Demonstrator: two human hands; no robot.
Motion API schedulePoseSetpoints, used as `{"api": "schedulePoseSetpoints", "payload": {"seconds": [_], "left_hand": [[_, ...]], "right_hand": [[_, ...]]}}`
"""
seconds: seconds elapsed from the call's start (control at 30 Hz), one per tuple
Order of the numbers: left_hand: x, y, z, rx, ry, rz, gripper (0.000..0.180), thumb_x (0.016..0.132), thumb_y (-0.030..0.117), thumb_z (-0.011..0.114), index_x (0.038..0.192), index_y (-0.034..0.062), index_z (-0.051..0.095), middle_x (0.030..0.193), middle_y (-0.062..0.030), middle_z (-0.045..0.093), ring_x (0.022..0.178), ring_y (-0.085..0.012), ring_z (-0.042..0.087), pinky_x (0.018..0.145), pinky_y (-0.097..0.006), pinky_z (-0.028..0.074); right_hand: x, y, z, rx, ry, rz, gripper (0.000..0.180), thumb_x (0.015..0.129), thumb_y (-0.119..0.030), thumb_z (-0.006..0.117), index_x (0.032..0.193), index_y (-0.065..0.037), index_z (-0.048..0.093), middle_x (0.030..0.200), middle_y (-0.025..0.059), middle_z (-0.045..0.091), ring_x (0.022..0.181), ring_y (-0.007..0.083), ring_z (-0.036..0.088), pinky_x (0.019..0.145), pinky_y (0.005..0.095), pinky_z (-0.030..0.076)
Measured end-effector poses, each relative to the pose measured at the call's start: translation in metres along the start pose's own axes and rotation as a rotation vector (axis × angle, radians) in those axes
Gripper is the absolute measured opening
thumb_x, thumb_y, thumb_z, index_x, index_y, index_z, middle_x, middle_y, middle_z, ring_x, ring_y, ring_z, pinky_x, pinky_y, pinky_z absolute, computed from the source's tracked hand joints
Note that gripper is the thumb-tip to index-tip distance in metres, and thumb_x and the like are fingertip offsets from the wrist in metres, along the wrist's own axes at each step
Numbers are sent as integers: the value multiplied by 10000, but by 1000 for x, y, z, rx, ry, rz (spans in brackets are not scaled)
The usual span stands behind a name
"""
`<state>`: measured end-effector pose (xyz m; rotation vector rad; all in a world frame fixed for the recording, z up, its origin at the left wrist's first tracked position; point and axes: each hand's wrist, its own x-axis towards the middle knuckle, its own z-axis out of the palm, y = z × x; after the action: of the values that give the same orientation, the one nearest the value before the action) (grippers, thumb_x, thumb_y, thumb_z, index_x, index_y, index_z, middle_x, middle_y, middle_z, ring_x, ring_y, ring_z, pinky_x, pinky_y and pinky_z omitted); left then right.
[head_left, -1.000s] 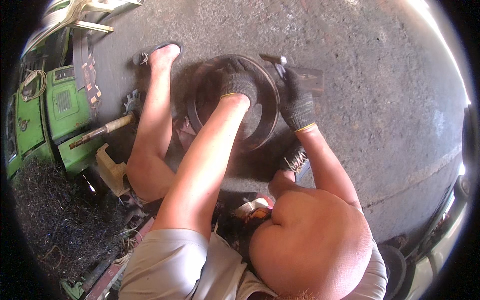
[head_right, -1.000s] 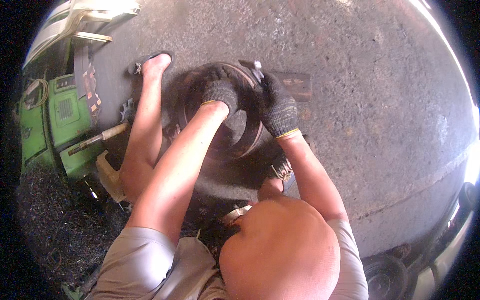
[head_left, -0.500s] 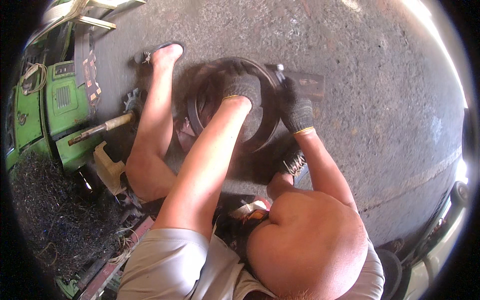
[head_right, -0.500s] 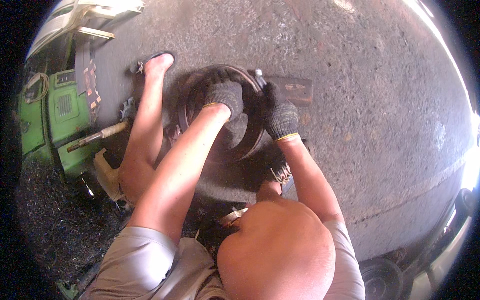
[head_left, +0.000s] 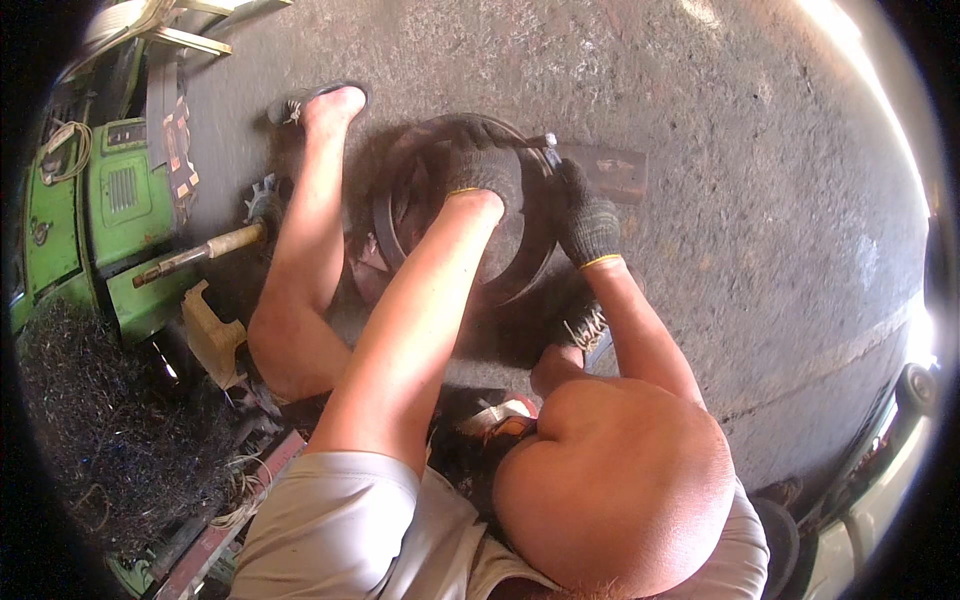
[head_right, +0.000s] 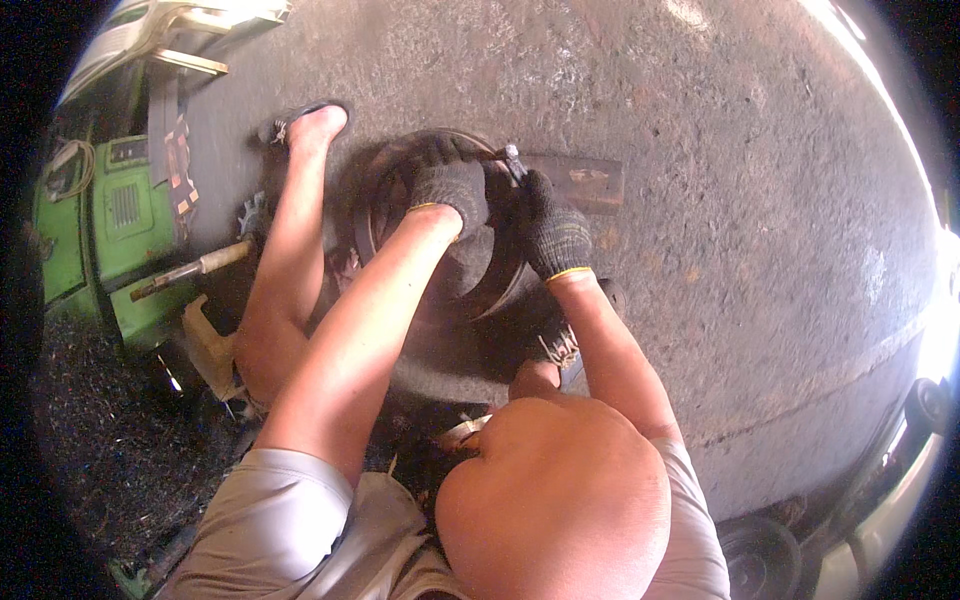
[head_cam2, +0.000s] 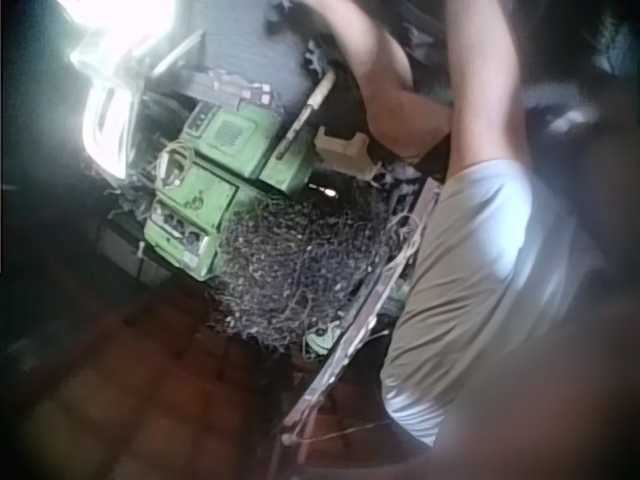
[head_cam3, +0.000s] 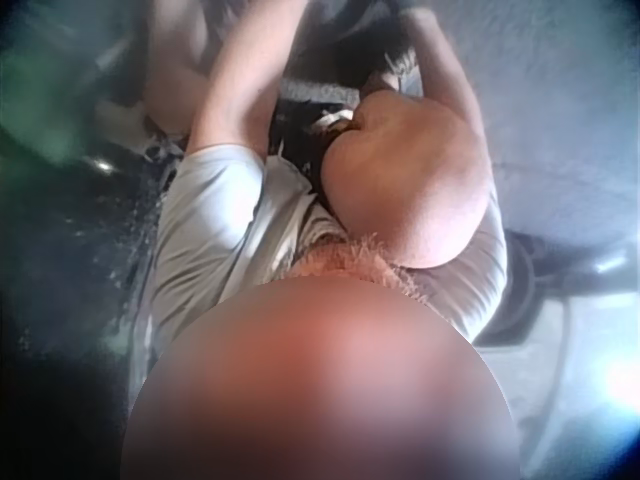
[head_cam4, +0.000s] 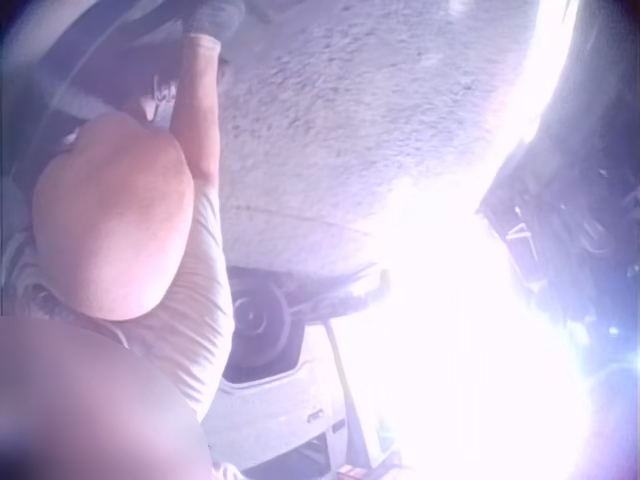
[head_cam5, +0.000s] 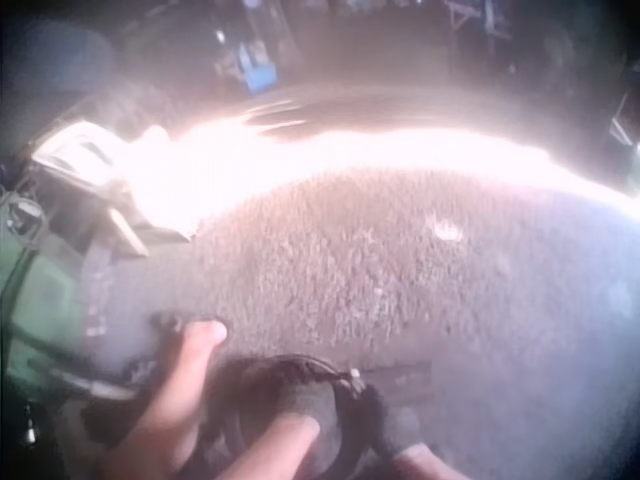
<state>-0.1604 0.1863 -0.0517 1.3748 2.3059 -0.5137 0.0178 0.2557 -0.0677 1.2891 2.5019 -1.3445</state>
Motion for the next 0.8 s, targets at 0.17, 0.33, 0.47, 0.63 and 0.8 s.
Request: {"api": "schedulePoseSetpoints", "payload": {"seconds": [0.17, 0.33, 0.47, 0.63, 0.8], "left_hand": [[-1, 3, -7, -66, -94, -53, 443, 894, 273, 738, 1278, 53, 766, 1417, -277, 666, 1398, -450, 575, 1188, -533, 444], [-9, 6, -11, 21, 55, -70, 586, 912, 276, 716, 1447, 47, 648, 1564, -277, 541, 1485, -453, 482, 1250, -537, 370], [-5, 0, -17, -94, -200, -14, 744, 947, 300, 671, 1595, -1, 464, 1678, -327, 358, 1557, -490, 364, 1299, -549, 289], [-9, 6, -25, -42, -169, -130, 885, 921, 342, 711, 1665, 26, 352, 1724, -377, 184, 1600, -552, 203, 1312, -636, 195], [-13, 6, -22, -76, -214, -64, 887, 913, 332, 719, 1668, 46, 350, 1731, -375, 163, 1610, -555, 159, 1308, -655, 181]], "right_hand": [[1, 6, 4, 183, 209, -199, 491, 1052, -339, 617, 1482, -108, 565, 1277, 302, 696, 1188, 506, 667, 938, 544, 556], [-6, 12, 4, 138, 105, -76, 570, 1041, -421, 621, 1508, -103, 543, 1314, 303, 682, 1212, 498, 664, 967, 537, 558], [-12, 10, 2, 221, 151, -140, 489, 1080, -242, 587, 1531, -59, 540, 1432, 269, 646, 1356, 446, 609, 1100, 469, 502], [-10, 15, 5, 201, 138, -82, 566, 1056, -348, 627, 1564, -136, 499, 1382, 272, 663, 1245, 480, 660, 1013, 522, 547], [-7, 30, 16, 156, 155, -111, 527, 1052, -335, 617, 1542, -166, 523, 1365, 260, 674, 1217, 481, 667, 984, 540, 555]]}}
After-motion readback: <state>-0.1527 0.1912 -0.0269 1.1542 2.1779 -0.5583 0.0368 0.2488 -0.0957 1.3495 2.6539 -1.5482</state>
